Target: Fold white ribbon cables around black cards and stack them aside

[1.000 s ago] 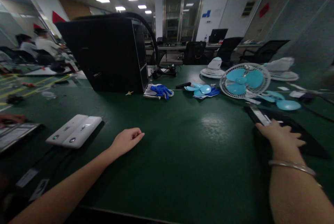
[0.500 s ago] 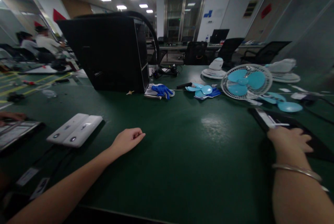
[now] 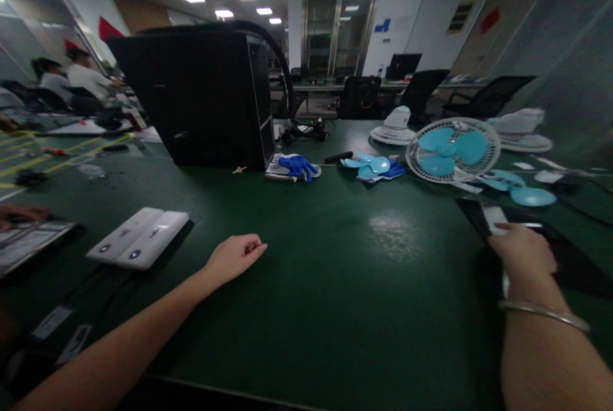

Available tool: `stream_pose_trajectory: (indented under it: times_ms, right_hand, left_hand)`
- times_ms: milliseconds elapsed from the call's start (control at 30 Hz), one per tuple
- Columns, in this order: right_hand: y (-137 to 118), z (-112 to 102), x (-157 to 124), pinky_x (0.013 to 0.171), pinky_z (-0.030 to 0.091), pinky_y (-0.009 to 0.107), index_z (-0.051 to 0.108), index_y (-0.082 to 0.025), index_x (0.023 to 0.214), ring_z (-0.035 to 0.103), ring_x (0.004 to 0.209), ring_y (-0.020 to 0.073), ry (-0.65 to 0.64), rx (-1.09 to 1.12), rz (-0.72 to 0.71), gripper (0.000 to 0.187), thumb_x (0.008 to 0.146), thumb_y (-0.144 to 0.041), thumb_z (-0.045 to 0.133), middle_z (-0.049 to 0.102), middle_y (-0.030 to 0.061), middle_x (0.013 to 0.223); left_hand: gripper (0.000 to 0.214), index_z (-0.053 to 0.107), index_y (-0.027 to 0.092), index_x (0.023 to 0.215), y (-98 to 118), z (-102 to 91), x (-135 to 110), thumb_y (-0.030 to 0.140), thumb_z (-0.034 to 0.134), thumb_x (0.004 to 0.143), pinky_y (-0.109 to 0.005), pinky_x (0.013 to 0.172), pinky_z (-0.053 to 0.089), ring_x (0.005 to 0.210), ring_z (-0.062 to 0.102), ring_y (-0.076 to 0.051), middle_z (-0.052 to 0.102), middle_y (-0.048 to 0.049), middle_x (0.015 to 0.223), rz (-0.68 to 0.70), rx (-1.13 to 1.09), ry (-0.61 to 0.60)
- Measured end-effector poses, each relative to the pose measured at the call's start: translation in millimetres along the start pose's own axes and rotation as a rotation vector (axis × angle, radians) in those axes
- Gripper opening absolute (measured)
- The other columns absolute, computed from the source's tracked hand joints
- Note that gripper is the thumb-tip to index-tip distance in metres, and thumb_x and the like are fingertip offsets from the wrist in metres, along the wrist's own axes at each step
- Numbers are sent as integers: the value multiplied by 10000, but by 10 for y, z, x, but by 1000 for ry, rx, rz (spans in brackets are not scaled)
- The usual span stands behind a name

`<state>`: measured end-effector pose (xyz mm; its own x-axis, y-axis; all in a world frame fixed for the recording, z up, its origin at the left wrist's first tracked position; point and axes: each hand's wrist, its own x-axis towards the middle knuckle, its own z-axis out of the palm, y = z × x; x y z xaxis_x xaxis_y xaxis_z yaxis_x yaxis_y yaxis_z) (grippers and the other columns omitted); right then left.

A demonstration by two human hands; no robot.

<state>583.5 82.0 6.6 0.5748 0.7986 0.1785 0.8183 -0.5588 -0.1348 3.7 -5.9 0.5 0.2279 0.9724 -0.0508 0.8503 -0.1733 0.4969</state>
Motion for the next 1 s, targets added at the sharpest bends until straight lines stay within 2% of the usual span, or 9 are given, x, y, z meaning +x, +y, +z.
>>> stream_pose_trajectory:
  times_ms: [100,200,300,467,567,633,767,900,1000]
  right_hand:
    - [-242,-81,-114,675,499,492,583,-142,1275,577,1023,424,-79,85,-31,572,745,-342,499,581,251,1179]
    - [-627,-143,-285,872,456,438,528,-181,1334,546,1106,330,-138,214,-241,542,831,-370,453,572,157,1248]
    - [-1071,-235,-585,895,454,375,520,-187,1340,580,1031,259,-259,353,-495,519,877,-404,432,595,109,1226]
    - [-1634,-471,-1347,877,469,376,579,-209,1284,570,1025,234,-646,528,-991,492,886,-481,476,566,95,1269]
    - [-1795,-566,-1738,847,486,361,601,-258,1260,579,991,203,-881,489,-1179,436,895,-466,484,602,59,1202]
    - [-1847,-594,-1895,853,488,353,617,-279,1240,581,993,194,-965,469,-1234,416,885,-466,506,618,41,1168]
    - [-1888,-616,-2002,869,485,367,639,-292,1216,565,1033,215,-972,488,-1225,426,857,-493,530,619,45,1165]
    - [-1884,-583,-2014,844,498,374,631,-288,1230,574,1016,226,-968,481,-1195,474,829,-523,540,628,52,1146]
    - [-1840,-504,-1933,845,504,371,602,-276,1262,583,1018,228,-881,415,-1200,529,808,-540,550,612,55,1188]
  left_hand:
    - [344,606,212,821,21,-9,-1,476,408,916,-238,526,324,622,552,-141,610,10,705,3,-1,11]
    - [349,609,214,864,30,-28,-11,479,391,926,-241,541,336,641,559,-144,617,7,729,13,-30,19]
    - [374,613,217,952,10,-40,-19,478,345,945,-248,570,360,682,572,-152,630,-1,779,23,-89,33]
    - [488,546,198,1178,-58,1,17,501,225,970,-247,564,404,614,570,-121,646,-22,876,-6,-463,3]
    - [527,474,183,1290,-70,29,45,506,209,969,-224,503,385,615,591,-113,643,-62,979,-26,-732,-102]
    - [514,470,182,1311,-58,29,46,510,303,952,-211,481,369,605,588,-106,641,-65,980,-16,-791,-231]
    - [443,596,174,1177,-11,-2,11,458,593,838,-212,535,397,635,554,-100,632,-22,872,70,-716,-415]
    - [354,662,135,930,7,-16,-12,467,574,847,-215,549,395,601,516,-88,589,7,735,149,-680,-485]
    - [345,647,133,867,-11,5,-7,469,568,849,-210,524,389,570,507,-83,571,15,705,152,-668,-508]
